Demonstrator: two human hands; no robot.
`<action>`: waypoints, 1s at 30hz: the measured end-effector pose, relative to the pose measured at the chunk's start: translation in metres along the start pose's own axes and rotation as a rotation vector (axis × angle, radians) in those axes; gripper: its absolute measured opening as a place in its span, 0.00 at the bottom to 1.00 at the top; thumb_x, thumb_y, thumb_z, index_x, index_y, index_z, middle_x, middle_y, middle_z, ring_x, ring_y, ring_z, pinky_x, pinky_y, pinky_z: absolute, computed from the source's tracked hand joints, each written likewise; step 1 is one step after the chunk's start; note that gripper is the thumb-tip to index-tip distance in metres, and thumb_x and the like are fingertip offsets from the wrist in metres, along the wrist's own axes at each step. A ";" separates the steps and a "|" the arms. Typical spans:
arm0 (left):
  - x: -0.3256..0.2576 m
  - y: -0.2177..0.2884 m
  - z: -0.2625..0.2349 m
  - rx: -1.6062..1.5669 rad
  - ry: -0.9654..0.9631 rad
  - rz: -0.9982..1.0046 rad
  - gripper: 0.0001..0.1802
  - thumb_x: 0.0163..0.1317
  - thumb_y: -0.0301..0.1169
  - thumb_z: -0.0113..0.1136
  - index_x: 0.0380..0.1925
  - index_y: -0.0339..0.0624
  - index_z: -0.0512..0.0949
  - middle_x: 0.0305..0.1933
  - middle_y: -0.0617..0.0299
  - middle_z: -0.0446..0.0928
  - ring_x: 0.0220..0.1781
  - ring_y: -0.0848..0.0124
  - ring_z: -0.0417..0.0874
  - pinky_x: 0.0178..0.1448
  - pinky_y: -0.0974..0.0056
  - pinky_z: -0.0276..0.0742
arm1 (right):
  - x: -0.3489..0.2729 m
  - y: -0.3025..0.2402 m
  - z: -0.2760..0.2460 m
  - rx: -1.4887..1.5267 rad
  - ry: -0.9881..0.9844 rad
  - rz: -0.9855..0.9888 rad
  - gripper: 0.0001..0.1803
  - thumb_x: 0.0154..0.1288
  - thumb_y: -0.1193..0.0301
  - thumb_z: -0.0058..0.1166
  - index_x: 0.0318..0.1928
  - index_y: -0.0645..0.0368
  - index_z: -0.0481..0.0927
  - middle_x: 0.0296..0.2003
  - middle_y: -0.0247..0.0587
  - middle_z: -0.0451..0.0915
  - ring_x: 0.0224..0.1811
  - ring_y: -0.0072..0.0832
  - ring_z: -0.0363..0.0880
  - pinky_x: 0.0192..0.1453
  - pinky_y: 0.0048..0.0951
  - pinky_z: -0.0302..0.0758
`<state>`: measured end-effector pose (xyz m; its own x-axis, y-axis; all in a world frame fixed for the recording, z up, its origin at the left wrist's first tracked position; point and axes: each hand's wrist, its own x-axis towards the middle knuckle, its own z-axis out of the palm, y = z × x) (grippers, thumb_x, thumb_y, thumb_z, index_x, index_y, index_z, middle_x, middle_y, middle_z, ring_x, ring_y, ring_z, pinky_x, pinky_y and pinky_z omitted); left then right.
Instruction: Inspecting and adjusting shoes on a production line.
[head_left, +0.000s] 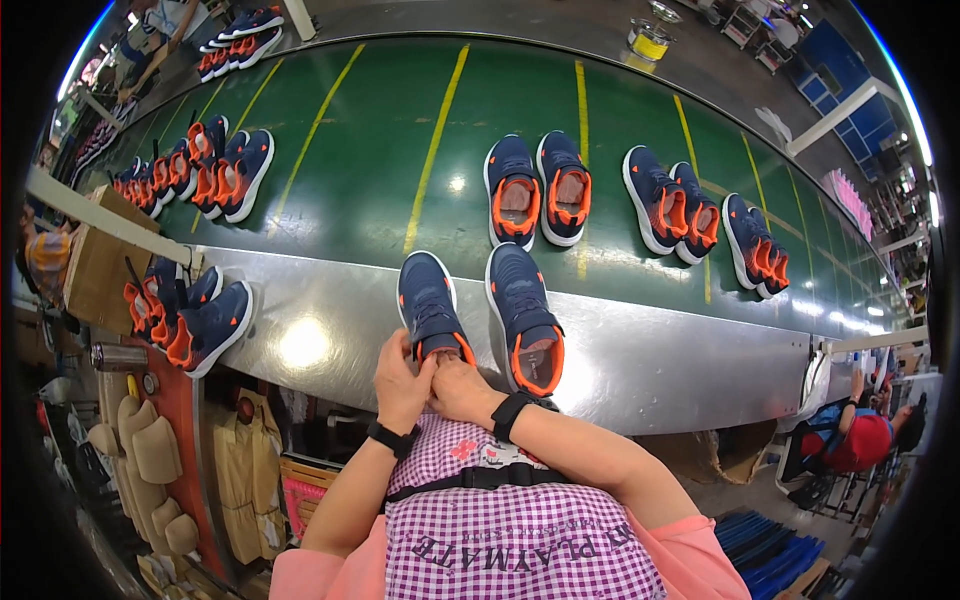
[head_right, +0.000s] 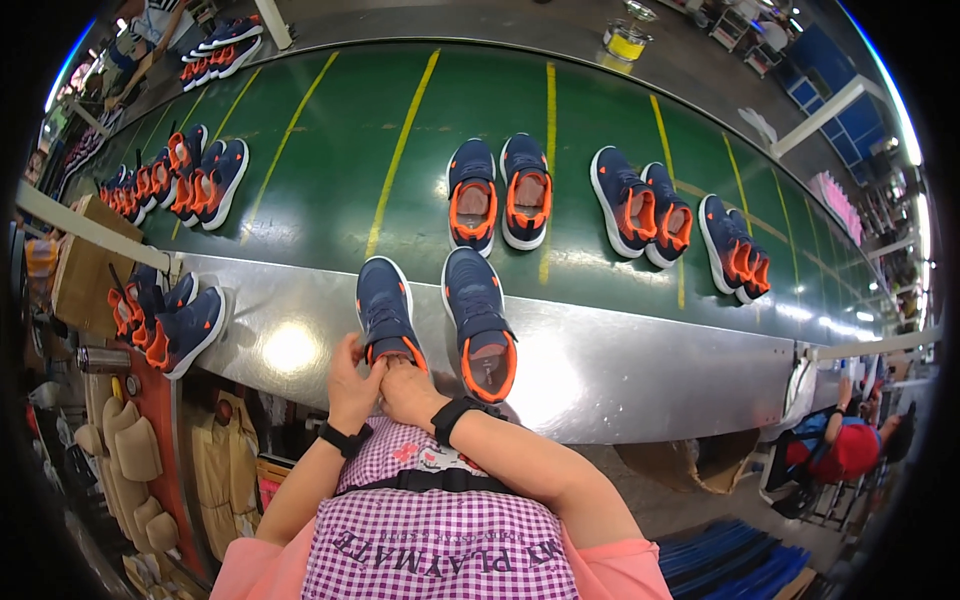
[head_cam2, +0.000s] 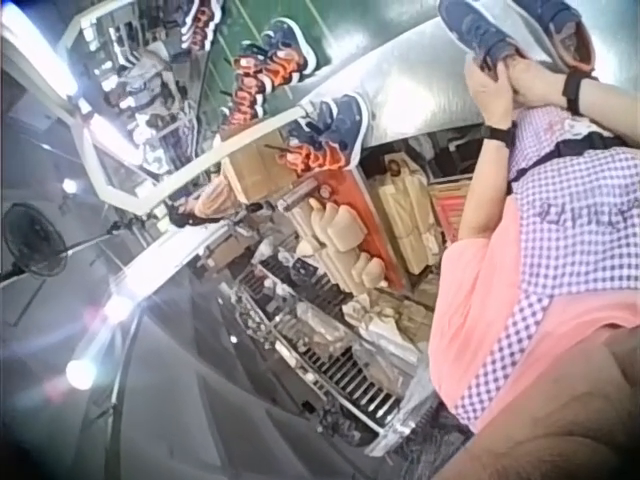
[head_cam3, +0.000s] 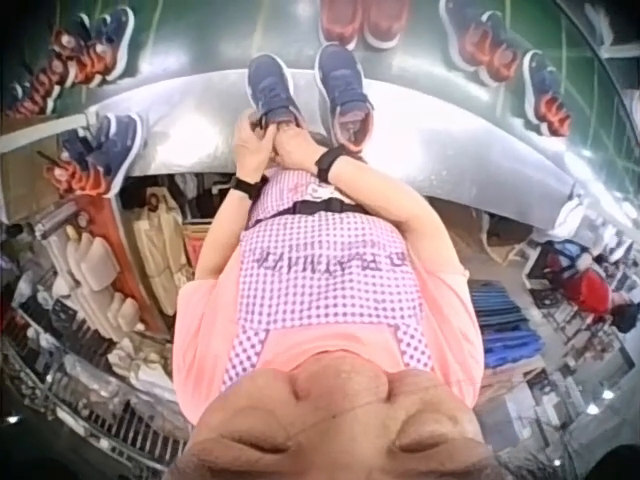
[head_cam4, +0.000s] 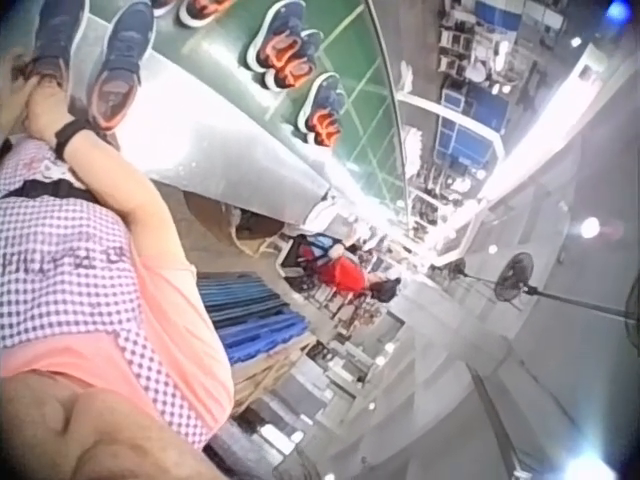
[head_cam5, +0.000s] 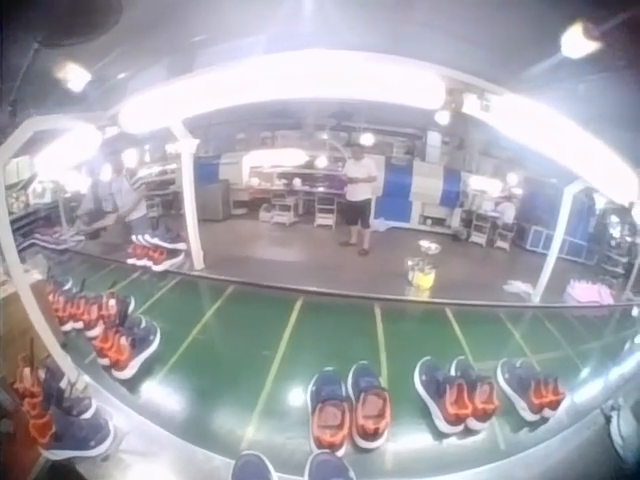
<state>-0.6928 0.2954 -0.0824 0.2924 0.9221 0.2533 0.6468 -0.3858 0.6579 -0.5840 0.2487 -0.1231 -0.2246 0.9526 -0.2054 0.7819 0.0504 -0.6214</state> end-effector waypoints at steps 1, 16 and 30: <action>-0.002 -0.006 -0.001 -0.115 -0.094 -0.135 0.19 0.52 0.27 0.64 0.45 0.34 0.76 0.39 0.51 0.78 0.45 0.58 0.79 0.52 0.59 0.74 | 0.000 -0.002 -0.001 -0.004 0.024 -0.020 0.33 0.46 0.69 0.57 0.51 0.80 0.66 0.46 0.70 0.71 0.54 0.57 0.69 0.58 0.45 0.69; 0.003 -0.015 -0.009 -0.335 -0.284 -0.362 0.19 0.54 0.26 0.65 0.46 0.31 0.76 0.37 0.51 0.82 0.38 0.65 0.83 0.45 0.64 0.77 | -0.009 -0.002 -0.013 0.079 0.078 -0.112 0.27 0.51 0.67 0.58 0.47 0.76 0.71 0.46 0.65 0.72 0.49 0.53 0.73 0.55 0.42 0.71; 0.000 -0.002 -0.005 -0.064 -0.249 -0.128 0.36 0.52 0.27 0.64 0.61 0.32 0.61 0.54 0.44 0.71 0.55 0.52 0.73 0.57 0.56 0.70 | -0.119 0.097 -0.071 0.296 0.743 0.392 0.34 0.54 0.70 0.60 0.62 0.63 0.63 0.58 0.61 0.66 0.58 0.52 0.66 0.61 0.43 0.65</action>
<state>-0.6977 0.2965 -0.0803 0.3804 0.9248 -0.0113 0.6459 -0.2568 0.7189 -0.4401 0.1616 -0.1059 0.5433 0.8388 0.0353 0.5179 -0.3017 -0.8005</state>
